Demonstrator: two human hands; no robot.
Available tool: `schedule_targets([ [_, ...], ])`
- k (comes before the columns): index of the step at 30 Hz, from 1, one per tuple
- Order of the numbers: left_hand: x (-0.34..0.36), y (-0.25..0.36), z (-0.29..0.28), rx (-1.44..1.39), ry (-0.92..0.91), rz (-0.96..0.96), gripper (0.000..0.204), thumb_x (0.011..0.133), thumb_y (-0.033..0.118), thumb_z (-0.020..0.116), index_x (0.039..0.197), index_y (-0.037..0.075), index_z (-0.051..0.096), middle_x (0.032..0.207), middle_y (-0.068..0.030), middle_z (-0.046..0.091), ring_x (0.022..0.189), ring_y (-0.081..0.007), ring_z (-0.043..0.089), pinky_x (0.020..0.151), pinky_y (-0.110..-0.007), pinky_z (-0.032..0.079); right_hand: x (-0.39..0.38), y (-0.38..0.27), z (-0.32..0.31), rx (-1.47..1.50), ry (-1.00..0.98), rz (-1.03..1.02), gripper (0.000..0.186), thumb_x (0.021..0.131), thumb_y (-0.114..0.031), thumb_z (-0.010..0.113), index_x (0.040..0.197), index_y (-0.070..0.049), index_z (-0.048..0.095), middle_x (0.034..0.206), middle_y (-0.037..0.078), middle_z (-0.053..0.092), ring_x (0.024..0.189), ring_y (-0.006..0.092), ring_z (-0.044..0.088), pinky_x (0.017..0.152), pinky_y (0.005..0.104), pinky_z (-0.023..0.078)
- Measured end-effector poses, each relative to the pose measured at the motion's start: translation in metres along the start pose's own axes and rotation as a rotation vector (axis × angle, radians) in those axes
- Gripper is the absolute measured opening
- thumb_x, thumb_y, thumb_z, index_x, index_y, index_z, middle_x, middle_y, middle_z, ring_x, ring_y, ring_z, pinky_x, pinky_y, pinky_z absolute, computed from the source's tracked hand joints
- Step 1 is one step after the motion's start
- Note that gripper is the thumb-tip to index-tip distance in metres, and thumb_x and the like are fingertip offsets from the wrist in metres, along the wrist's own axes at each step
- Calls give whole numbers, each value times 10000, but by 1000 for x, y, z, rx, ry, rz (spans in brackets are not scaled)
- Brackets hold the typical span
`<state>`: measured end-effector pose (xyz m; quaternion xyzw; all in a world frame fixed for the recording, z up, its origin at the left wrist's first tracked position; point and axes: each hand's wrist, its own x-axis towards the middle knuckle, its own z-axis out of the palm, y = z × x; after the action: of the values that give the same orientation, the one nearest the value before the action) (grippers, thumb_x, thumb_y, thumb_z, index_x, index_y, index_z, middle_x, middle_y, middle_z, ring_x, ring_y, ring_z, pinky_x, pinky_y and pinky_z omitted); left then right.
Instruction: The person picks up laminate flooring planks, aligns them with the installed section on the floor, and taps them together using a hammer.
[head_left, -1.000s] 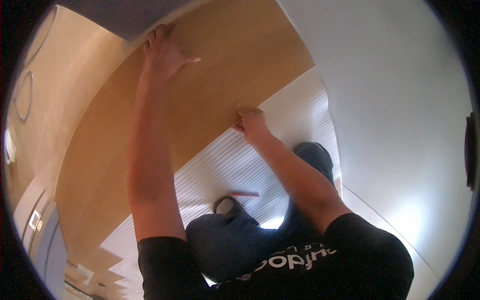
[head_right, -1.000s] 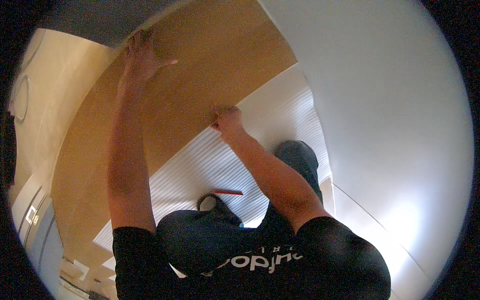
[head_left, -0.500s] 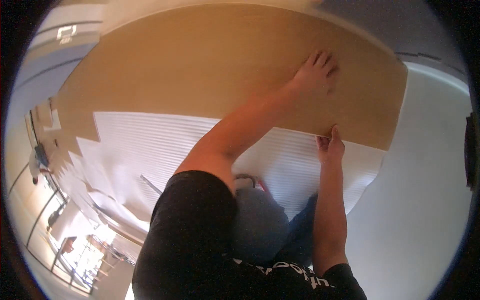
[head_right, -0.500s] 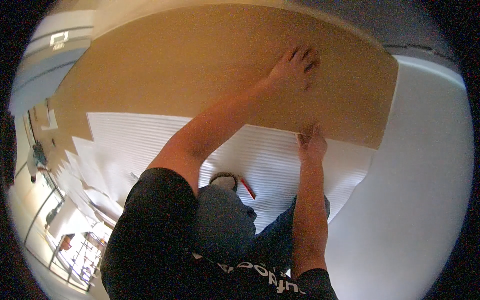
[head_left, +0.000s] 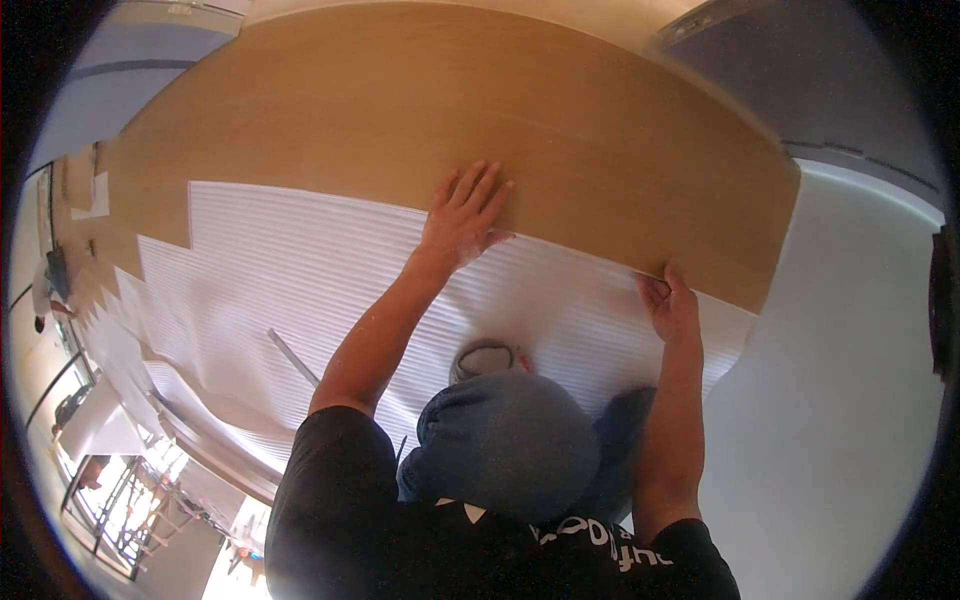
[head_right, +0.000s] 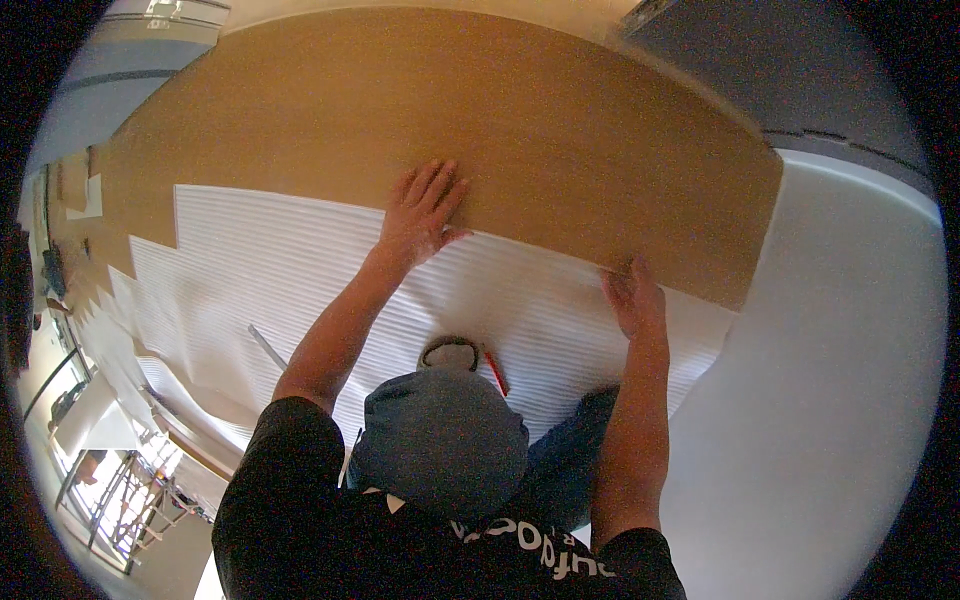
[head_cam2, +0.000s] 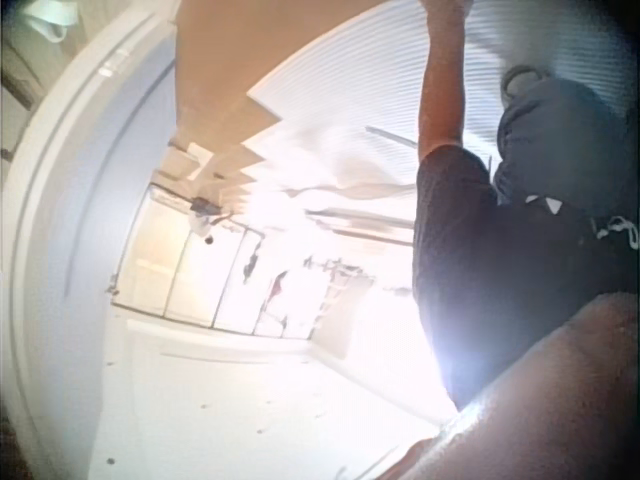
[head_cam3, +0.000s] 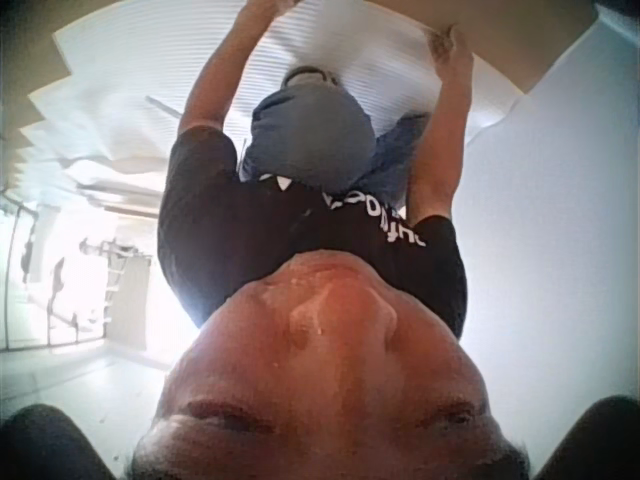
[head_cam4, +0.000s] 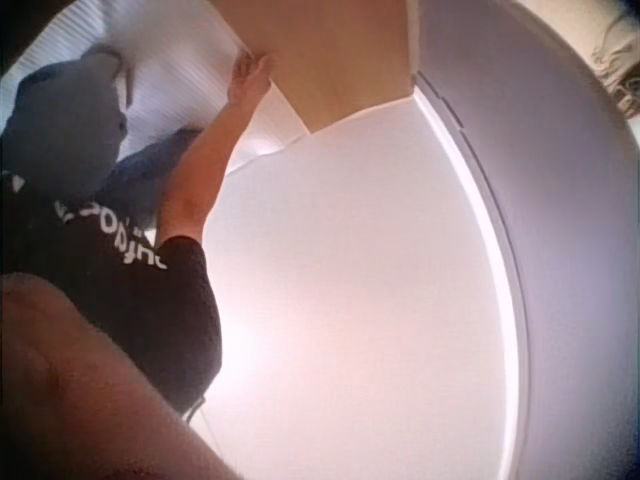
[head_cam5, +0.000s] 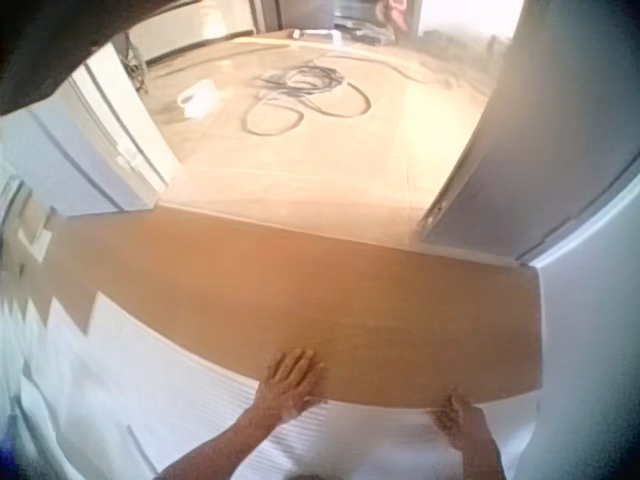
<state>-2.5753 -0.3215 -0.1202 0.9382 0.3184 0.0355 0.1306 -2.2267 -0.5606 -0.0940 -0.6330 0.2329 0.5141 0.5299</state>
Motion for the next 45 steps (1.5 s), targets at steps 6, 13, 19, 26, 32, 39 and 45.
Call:
schedule_targets([
  [6, -12, -11, 4, -18, 72, -57, 791, 824, 598, 722, 1461, 162, 547, 1567, -125, 456, 1462, -335, 390, 1199, -547, 290, -32, 10, 28, -420, 19, 4, 389, 1044, -368, 594, 1153, 4, 629, 1008, 133, 725, 844, 232, 714, 725, 359, 604],
  [13, -97, 2, -38, -346, 140, -327, 519, 892, 409, 753, 1289, 92, 650, 1236, -154, 649, 1221, -348, 573, 1058, -497, 436, -76, 59, 15, -940, -82, 2, 373, 1029, -367, 603, 1070, 1, 648, 919, 147, 719, 726, 229, 700, 639, 366, 580],
  [19, -370, -45, -22, -321, 204, -1150, 297, 904, 191, 744, 1159, 63, 661, 1109, -135, 667, 976, -312, 656, 899, -424, 534, -69, 133, -32, -1900, -325, -32, 444, 999, -401, 643, 1073, 36, 644, 935, 164, 730, 722, 258, 706, 656, 380, 585],
  [26, -555, 9, 5, -541, 43, -1704, 594, 834, 396, 821, 1146, -55, 595, 1079, -240, 640, 1043, -379, 641, 904, -426, 528, -64, 185, -114, -2140, -460, 28, 457, 994, -410, 648, 1068, 41, 646, 930, 168, 731, 726, 261, 708, 661, 386, 585],
  [32, -514, 8, 9, -517, 1, -1620, 514, 875, 381, 761, 1071, -59, 580, 1017, -258, 690, 976, -393, 684, 817, -478, 536, -69, 197, -162, -2140, -394, 43, 469, 989, -418, 652, 1063, 45, 648, 925, 171, 732, 729, 265, 711, 664, 391, 586],
  [39, -538, 6, 18, -579, -299, -1531, 522, 926, 373, 633, 1141, -99, 573, 1066, -332, 684, 1041, -485, 668, 910, -539, 535, -36, 222, -160, -2050, -373, -73, 482, 984, -428, 657, 1058, 49, 650, 920, 175, 733, 733, 269, 713, 669, 397, 586],
  [45, -603, -69, 5, -55, -724, -649, 236, 914, 214, 599, 1004, 35, 724, 1095, -286, 682, 1028, -471, 664, 886, -544, 559, -33, 256, -116, -1992, -505, -139, 494, 980, -436, 661, 1053, 53, 652, 916, 178, 733, 736, 272, 715, 672, 402, 586],
])
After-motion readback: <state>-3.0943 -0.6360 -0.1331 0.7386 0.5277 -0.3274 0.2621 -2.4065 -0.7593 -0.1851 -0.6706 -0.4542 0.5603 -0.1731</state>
